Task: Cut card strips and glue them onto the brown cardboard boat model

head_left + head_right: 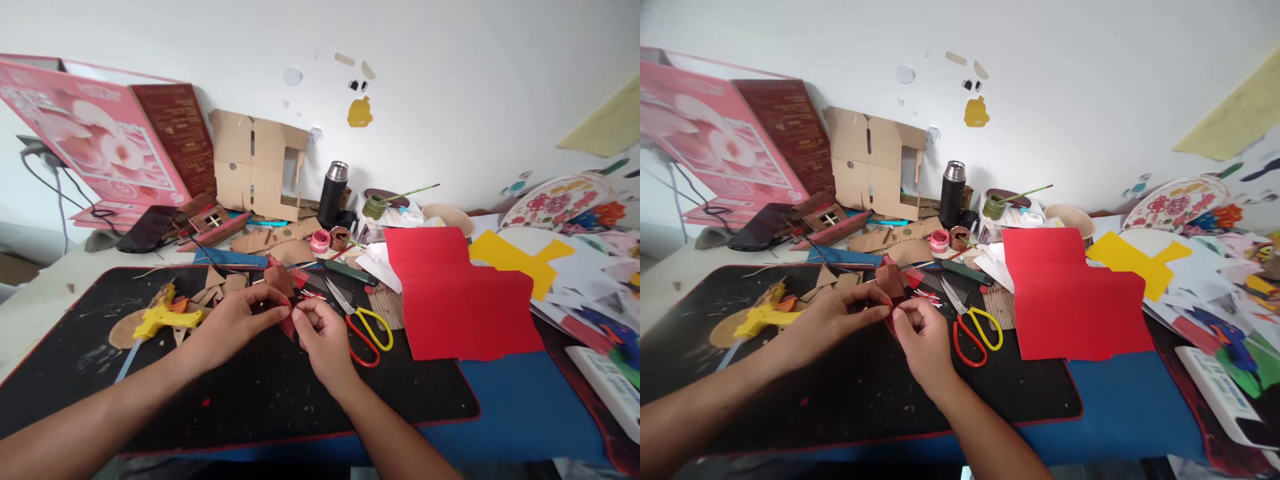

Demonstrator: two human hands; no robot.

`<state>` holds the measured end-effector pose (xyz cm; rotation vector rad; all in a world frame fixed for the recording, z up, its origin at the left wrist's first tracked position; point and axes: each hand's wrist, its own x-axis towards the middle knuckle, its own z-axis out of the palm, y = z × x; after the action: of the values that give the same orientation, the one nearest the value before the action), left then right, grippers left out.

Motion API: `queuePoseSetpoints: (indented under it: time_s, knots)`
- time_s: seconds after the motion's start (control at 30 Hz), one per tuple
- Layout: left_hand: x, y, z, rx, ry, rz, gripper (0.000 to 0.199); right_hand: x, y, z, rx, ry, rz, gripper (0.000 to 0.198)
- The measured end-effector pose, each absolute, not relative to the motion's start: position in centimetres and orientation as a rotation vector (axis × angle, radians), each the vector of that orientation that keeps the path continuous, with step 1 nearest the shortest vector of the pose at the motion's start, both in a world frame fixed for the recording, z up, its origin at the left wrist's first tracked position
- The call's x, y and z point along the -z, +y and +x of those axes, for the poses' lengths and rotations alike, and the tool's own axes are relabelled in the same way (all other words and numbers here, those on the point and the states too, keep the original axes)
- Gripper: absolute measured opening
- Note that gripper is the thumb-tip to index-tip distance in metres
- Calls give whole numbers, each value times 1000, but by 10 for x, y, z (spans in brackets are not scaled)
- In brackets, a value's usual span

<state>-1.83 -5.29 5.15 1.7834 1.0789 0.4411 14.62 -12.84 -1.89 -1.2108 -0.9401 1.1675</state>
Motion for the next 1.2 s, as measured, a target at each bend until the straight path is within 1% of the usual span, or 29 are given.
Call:
queuePoseSetpoints:
  time_s: [0.23, 0.47, 0.7, 0.93, 1.03, 1.2]
  knots:
    - [-51, -59, -21, -464, 1120, 1776, 41, 19, -132, 144, -1171, -1020, -1209, 24]
    - [-64, -57, -46, -530, 1126, 1812, 40, 3, -119, 169, -1194, -1269, -1272, 23]
    - [-54, -59, -60, -538, 1061, 1544, 41, -21, -64, 193, -888, -1685, -1502, 25]
    - [-52, -59, -71, -586, 1037, 1402, 41, -40, -19, 183, -635, -2068, -1677, 28]
    - [-51, -60, -77, -604, 1048, 1381, 41, -42, -6, 176, -632, -2193, -1695, 26]
    - [-47, -62, -80, -635, 1087, 1397, 39, -41, 5, 171, -719, -2293, -1691, 21]
